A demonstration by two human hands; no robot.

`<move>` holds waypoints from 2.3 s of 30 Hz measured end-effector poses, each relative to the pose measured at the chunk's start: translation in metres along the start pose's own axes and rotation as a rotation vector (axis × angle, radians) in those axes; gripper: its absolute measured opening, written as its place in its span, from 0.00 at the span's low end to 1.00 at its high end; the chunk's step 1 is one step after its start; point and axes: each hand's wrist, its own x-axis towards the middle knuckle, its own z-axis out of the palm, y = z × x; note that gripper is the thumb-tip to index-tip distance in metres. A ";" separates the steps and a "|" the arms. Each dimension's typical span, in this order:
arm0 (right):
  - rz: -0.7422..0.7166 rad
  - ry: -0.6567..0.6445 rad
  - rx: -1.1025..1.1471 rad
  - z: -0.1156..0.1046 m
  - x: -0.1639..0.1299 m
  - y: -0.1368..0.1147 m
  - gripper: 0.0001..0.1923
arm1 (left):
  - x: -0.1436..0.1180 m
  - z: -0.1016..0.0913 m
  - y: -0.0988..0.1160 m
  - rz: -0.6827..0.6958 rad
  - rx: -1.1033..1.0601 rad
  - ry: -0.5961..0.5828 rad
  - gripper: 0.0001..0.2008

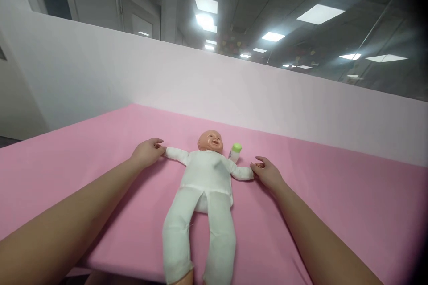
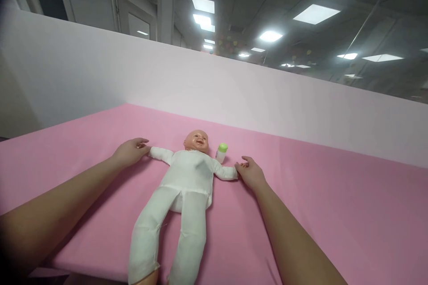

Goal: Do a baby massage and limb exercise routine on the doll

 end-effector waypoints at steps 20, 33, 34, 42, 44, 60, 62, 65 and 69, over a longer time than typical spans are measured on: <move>-0.286 0.002 0.290 0.012 -0.040 -0.050 0.24 | -0.055 0.006 0.064 0.165 -0.508 -0.157 0.23; -0.959 -0.374 -0.249 0.030 -0.080 -0.074 0.25 | -0.089 0.013 0.089 0.966 0.188 -0.466 0.20; -0.975 -0.364 -0.265 0.030 -0.080 -0.075 0.25 | -0.090 0.014 0.089 0.982 0.215 -0.462 0.20; -0.932 -0.270 -0.160 0.039 -0.075 -0.066 0.25 | -0.083 0.022 0.078 0.912 0.209 -0.357 0.20; -0.890 -0.246 -0.094 0.039 -0.071 -0.063 0.23 | -0.078 0.024 0.075 0.836 0.149 -0.322 0.18; -0.085 0.064 0.196 0.016 -0.007 -0.013 0.35 | -0.013 0.010 0.021 -0.127 -0.433 0.003 0.18; -0.009 0.074 0.142 0.015 -0.002 -0.007 0.36 | -0.012 0.011 0.018 -0.124 -0.315 0.066 0.16; 0.033 0.036 0.024 0.014 0.001 -0.001 0.40 | -0.013 0.010 0.019 -0.090 -0.089 0.108 0.14; 0.010 -0.031 -0.224 0.013 0.000 -0.001 0.35 | -0.013 0.007 0.022 -0.109 0.132 0.032 0.15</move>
